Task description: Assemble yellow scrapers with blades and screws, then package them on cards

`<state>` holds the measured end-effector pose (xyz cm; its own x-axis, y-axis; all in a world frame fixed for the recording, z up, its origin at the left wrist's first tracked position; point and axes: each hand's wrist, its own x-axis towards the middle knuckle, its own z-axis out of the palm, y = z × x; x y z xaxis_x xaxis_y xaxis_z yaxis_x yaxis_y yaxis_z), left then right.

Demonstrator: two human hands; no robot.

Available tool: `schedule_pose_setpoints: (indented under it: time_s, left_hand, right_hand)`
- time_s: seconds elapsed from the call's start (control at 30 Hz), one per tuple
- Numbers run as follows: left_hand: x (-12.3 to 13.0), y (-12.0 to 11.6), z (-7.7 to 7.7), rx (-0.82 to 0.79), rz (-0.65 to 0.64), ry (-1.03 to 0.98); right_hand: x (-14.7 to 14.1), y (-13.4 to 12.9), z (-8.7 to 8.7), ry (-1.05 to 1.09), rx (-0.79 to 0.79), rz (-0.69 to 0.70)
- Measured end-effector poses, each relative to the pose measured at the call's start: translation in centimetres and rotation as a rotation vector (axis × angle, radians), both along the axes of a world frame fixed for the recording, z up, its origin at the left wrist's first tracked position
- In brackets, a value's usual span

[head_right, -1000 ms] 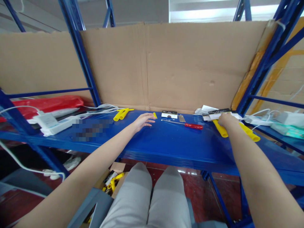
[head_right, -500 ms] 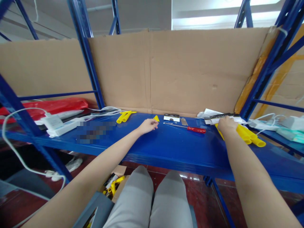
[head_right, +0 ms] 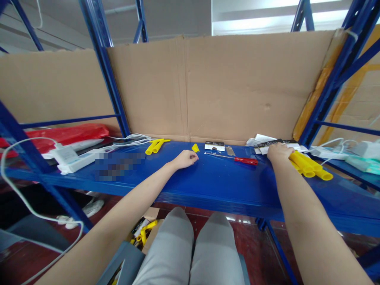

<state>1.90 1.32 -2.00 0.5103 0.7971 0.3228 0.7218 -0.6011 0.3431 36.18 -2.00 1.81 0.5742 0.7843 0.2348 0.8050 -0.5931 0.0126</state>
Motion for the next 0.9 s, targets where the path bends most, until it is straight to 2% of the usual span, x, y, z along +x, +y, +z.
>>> schedule_pose_setpoints:
  time_s: [0.23,0.4,0.47,0.6,0.7,0.8,0.9]
  left_hand:
    - [0.0,0.0,0.1,0.016,-0.007,0.039]
    - [-0.1,-0.1,0.3,0.015,-0.021,0.045]
    - [-0.1,-0.2,0.2,0.019,-0.02,0.056]
    - [0.3,-0.9,0.1,0.071,0.021,0.161]
    - [0.1,-1.3,1.2,0.185,0.115,0.347]
    - [-1.6,-0.6,3.5,0.245,0.246,0.462]
    - [-4.4,0.9,5.7,0.175,0.562,0.486]
  right_hand:
    - [-0.2,-0.6,0.4,0.013,-0.002,0.024]
    - [-1.2,0.0,1.1,0.051,0.052,0.029]
    - [-1.9,0.4,0.8,0.079,0.13,0.049]
    - [-3.6,1.1,-1.0,0.053,0.409,0.134]
    - [-4.0,1.1,-2.1,0.061,0.434,0.225]
    - [-3.8,0.8,-2.3,0.054,0.463,0.269]
    - [-3.7,0.7,-2.1,0.078,0.438,0.272]
